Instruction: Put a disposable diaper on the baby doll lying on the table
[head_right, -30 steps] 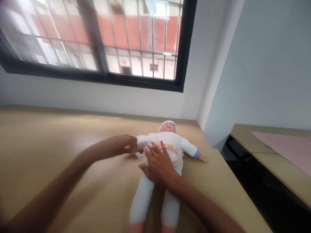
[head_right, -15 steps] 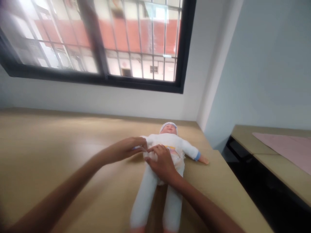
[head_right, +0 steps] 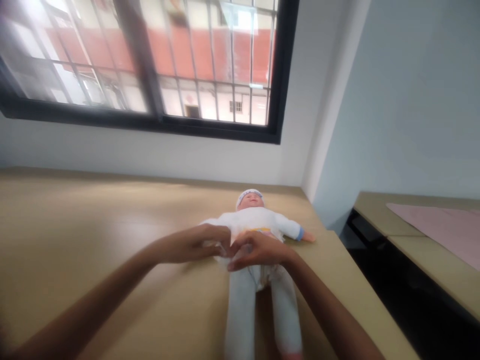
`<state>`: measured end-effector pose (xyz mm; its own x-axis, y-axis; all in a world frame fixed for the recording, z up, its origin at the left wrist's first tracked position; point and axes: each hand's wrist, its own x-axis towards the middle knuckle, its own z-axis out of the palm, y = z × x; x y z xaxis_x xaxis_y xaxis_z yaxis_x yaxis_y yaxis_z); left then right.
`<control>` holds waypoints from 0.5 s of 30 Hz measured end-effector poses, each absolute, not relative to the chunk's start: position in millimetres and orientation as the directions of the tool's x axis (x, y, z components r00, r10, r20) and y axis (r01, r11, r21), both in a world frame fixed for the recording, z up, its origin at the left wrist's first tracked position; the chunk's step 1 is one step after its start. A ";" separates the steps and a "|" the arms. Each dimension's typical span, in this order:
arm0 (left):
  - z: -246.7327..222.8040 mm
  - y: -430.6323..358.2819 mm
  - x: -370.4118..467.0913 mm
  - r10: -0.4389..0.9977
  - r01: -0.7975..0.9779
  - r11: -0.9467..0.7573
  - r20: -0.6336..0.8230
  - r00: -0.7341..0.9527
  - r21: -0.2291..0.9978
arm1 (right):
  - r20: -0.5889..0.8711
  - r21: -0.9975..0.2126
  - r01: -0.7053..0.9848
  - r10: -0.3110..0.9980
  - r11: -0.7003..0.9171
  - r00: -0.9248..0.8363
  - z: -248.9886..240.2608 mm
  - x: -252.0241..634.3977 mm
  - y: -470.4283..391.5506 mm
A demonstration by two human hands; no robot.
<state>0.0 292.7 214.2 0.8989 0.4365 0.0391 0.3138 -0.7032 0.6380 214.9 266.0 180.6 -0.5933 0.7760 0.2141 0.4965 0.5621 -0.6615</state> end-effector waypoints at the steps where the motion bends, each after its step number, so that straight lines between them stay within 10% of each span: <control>1: 214.9 290.3 1.0 0.410 0.291 -0.690 0.026 0.912 0.663 | 0.177 -0.699 0.445 0.738 0.560 -0.652 183.8 217.3 264.9; 6: 218.6 275.3 7.2 0.326 0.253 -0.616 -0.050 0.944 0.746 | 0.051 -0.806 0.304 0.571 0.508 -0.819 202.6 226.5 255.4; 15: 217.5 282.2 3.7 0.548 0.405 -0.620 0.001 0.837 0.672 | 0.124 -0.641 0.556 0.787 0.528 -0.605 207.5 254.6 262.9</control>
<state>3.7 282.2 217.5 0.8366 0.5478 0.0013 0.4048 -0.6199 0.6722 254.6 262.9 207.5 -0.6046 0.7869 0.1238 0.5564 0.5284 -0.6413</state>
